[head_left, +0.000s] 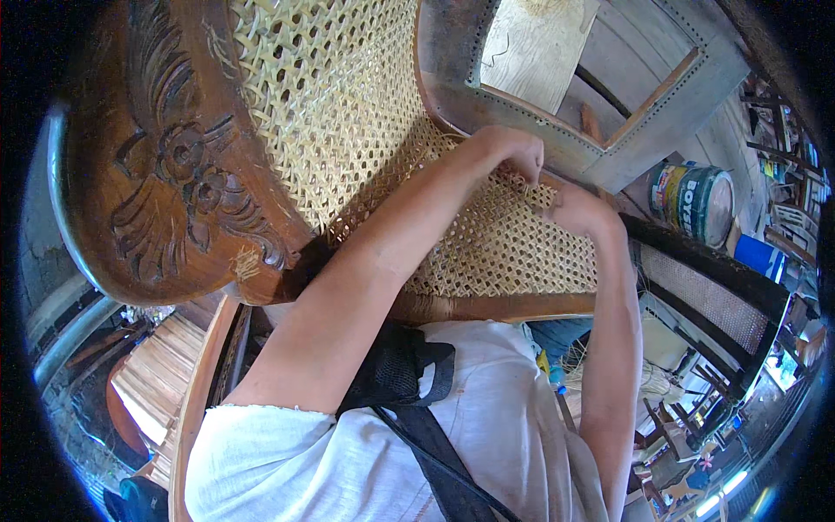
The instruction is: The recorder is weaving rattan strands into a wooden chair frame to repair the seat or backrest.
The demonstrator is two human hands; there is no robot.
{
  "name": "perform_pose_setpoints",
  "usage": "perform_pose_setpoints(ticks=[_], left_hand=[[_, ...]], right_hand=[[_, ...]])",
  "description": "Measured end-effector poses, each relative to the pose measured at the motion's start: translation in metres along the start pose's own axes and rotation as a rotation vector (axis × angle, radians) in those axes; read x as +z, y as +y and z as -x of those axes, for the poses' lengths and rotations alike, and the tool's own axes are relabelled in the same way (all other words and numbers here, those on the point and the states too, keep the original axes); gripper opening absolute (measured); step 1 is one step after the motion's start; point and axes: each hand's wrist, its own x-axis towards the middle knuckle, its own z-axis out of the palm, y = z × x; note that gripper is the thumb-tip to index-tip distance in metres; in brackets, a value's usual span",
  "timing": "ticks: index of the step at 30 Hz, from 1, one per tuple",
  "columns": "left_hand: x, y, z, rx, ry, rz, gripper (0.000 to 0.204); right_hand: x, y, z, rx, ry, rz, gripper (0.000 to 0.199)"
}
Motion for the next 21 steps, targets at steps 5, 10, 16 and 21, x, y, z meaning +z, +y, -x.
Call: perform_pose_setpoints(ticks=[5,10,16,21], left_hand=[[0.015,-0.012,0.001,0.068,0.124,-0.074,0.022],[0.012,-0.012,0.009,0.208,0.195,-0.201,0.022],[0.020,-0.003,0.028,0.159,0.217,-0.092,0.021],[0.022,0.019,0.040,0.186,0.255,-0.200,0.020]], right_hand=[[0.054,0.038,-0.017,-0.011,0.342,-0.608,0.053],[0.069,-0.010,-0.033,0.093,0.506,-0.510,0.039],[0.062,-0.001,-0.011,0.084,0.464,-0.606,0.035],[0.082,0.057,0.045,-0.109,0.520,-0.872,0.017]])
